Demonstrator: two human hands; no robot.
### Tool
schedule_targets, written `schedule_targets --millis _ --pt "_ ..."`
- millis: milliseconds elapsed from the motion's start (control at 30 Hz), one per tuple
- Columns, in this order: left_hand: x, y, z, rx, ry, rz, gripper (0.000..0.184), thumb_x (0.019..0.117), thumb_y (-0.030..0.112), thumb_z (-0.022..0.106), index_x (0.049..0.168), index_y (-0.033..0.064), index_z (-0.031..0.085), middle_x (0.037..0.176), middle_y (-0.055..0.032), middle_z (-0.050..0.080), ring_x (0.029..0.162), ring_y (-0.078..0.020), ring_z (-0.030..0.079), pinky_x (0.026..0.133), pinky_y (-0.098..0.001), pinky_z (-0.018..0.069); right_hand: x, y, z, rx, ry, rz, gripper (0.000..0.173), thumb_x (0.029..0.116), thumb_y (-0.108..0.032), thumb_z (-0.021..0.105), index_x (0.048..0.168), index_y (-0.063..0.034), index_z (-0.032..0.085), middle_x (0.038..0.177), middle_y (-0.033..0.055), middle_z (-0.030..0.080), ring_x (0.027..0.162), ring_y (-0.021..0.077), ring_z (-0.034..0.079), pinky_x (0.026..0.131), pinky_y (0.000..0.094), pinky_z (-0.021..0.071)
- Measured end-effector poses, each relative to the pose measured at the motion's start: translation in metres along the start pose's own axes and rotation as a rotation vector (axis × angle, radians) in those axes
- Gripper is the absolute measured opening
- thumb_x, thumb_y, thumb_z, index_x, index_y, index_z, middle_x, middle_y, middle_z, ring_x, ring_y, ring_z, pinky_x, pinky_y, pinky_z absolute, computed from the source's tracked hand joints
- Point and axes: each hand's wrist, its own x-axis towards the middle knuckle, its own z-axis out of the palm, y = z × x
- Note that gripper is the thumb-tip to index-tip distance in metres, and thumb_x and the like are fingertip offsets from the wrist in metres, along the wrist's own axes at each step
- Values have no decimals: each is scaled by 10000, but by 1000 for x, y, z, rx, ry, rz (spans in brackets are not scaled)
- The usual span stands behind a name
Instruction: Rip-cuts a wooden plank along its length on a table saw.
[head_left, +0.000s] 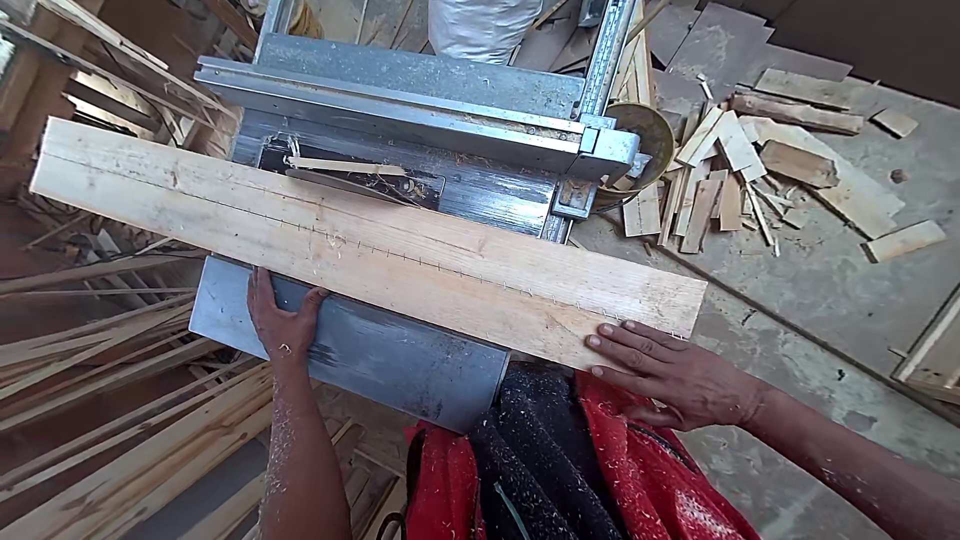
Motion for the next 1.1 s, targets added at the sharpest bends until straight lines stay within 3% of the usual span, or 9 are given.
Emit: schedule_targets --millis 100,167,367,767,1100 --pt "0 1 0 3 5 -3 1172 727 803 685 1589 83 351 1654 -142 326 1560 -274 238 1274 -430 182 -1 6 -3 -28 -8 -30 497 1021 -229 554 1515 -201 508 1646 68 378 1542 283 304 1267 473 255" --pt "1 1 0 13 3 -2 1173 727 810 676 1587 81 355 1652 -144 329 1560 -277 240 1274 -435 179 2 7 -1 -29 12 -43 492 1000 -176 569 1491 -181 529 1627 82 409 1525 289 342 1255 471 287" --pt "8 1 -7 -21 4 -11 1123 746 736 719 1587 84 359 1650 -138 339 1554 -261 261 1268 -427 218 15 7 5 12 39 -37 470 998 -174 573 1467 -144 554 1608 91 440 1527 285 341 1267 475 275" --pt "8 -2 -6 -29 31 16 1094 750 737 720 1581 110 383 1636 -111 374 1543 -234 291 1264 -411 230 13 6 4 44 41 -16 474 1012 -208 561 1481 -145 540 1616 83 429 1534 278 327 1275 477 271" --pt "12 -3 -7 -20 22 17 1081 765 727 705 1579 94 382 1644 -130 354 1547 -241 284 1266 -412 220 23 4 7 24 82 -10 431 1013 -228 570 1426 -108 586 1563 83 502 1508 267 379 1266 455 287"
